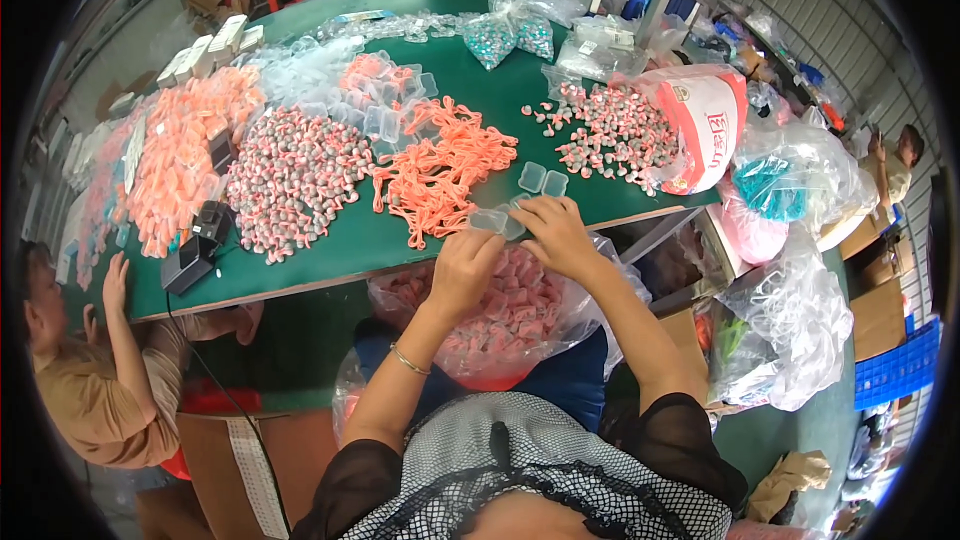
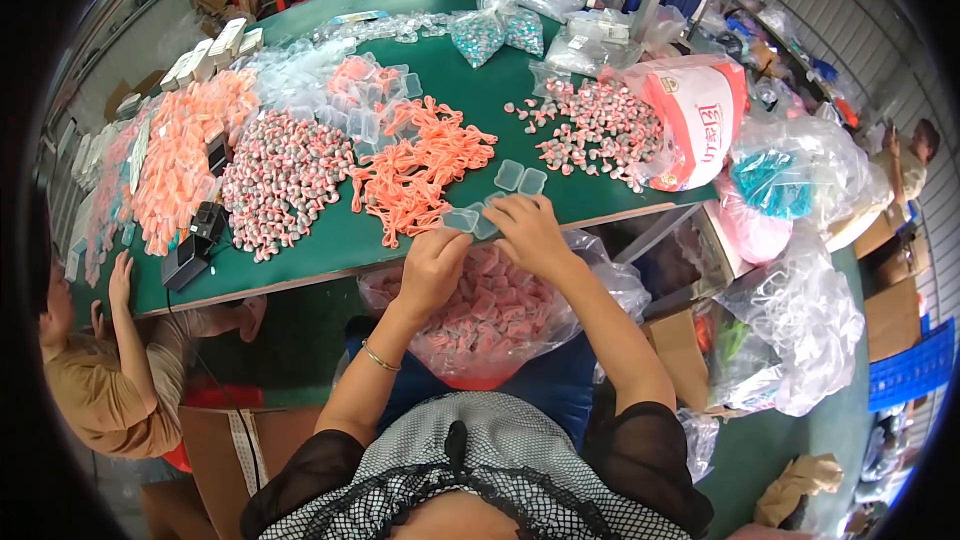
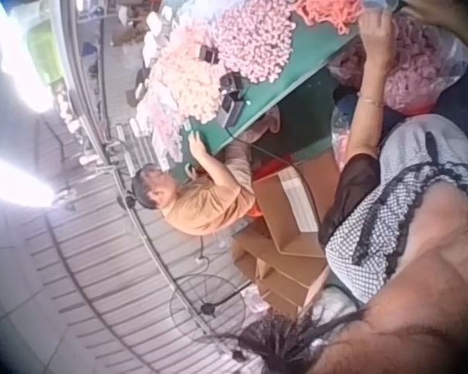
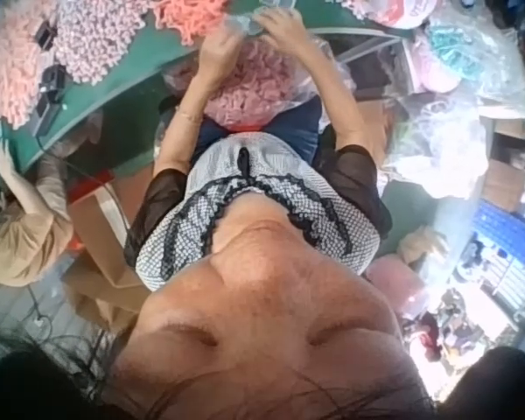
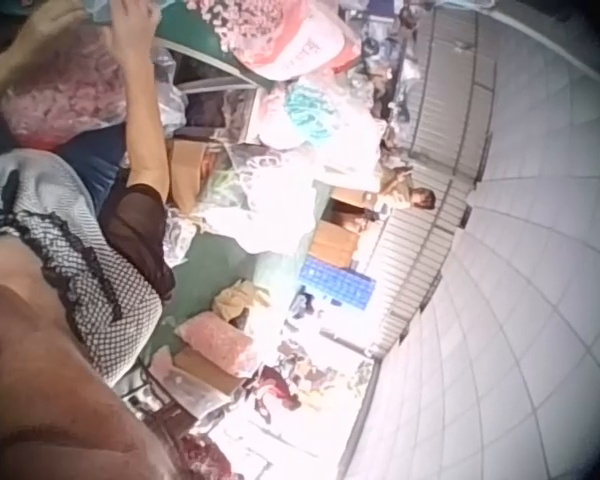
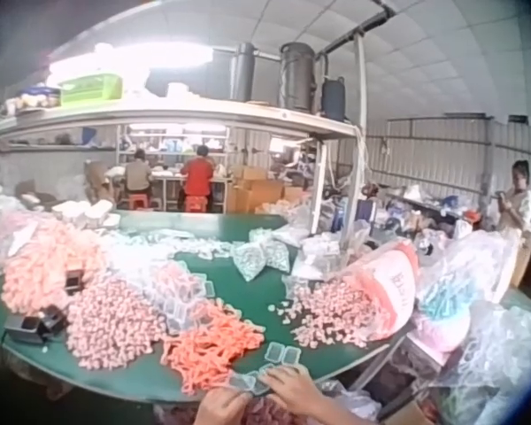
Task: The worker is sorting pink and white ribbon bows from a large pile into small plastic containers and a large plastic bag.
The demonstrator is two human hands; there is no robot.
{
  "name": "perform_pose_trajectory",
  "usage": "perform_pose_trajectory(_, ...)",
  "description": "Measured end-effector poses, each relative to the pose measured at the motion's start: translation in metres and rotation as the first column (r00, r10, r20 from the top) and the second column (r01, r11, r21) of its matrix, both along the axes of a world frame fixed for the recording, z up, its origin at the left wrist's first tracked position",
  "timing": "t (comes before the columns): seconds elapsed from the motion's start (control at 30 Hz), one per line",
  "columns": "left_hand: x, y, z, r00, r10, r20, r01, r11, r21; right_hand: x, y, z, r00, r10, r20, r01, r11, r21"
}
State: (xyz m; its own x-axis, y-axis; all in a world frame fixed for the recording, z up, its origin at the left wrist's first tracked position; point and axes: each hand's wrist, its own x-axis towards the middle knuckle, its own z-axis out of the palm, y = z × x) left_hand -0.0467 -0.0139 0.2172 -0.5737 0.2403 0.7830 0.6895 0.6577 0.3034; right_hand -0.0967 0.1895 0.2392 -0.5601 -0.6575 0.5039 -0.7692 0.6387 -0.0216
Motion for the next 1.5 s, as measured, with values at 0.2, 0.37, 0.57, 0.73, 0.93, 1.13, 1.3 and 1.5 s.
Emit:
perform_pose_trajectory(0.2, 0.002, 0.008, -0.001, 1.0, -0.021, -0.012, 0.021, 1.0, -0.012, -0.002, 0.022, -0.014, 0.998, 0.036, 0.056, -0.023, 0.975, -0.219)
perform_pose_trajectory(0.37, -0.004, 0.013, 0.005, 1.0, -0.022, -0.011, 0.022, 0.999, -0.026, -0.02, 0.03, -0.007, 0.868, -0.134, 0.479, 0.439, 0.657, -0.613)
perform_pose_trajectory(0.57, -0.029, 0.033, 0.0, 0.998, -0.014, 0.069, 0.02, 0.996, -0.09, -0.068, 0.042, -0.032, 0.777, -0.302, 0.552, 0.597, 0.63, -0.496)
perform_pose_trajectory(0.73, -0.04, 0.036, 0.002, 0.996, 0.008, 0.086, -0.007, 1.0, -0.008, -0.082, 0.01, -0.024, 0.621, 0.095, 0.778, 0.673, 0.443, -0.592)
perform_pose_trajectory(0.93, -0.033, 0.016, 0.004, 0.982, 0.123, 0.144, -0.115, 0.991, -0.063, -0.057, 0.026, -0.016, 0.612, 0.009, 0.791, 0.686, 0.491, -0.537)
perform_pose_trajectory(1.13, -0.036, 0.017, -0.003, 0.972, 0.139, 0.188, -0.116, 0.985, -0.124, -0.03, 0.031, 0.005, 0.671, -0.516, 0.533, 0.658, 0.746, -0.105)
perform_pose_trajectory(1.3, -0.032, 0.015, 0.005, 0.979, 0.114, 0.167, -0.1, 0.991, -0.087, -0.04, 0.058, 0.005, 0.87, -0.325, 0.371, 0.422, 0.88, -0.218)
perform_pose_trajectory(1.5, -0.029, -0.002, 0.011, 0.987, 0.104, 0.122, -0.092, 0.99, -0.106, -0.044, 0.069, -0.001, 0.982, -0.059, 0.177, 0.081, 0.99, -0.117)
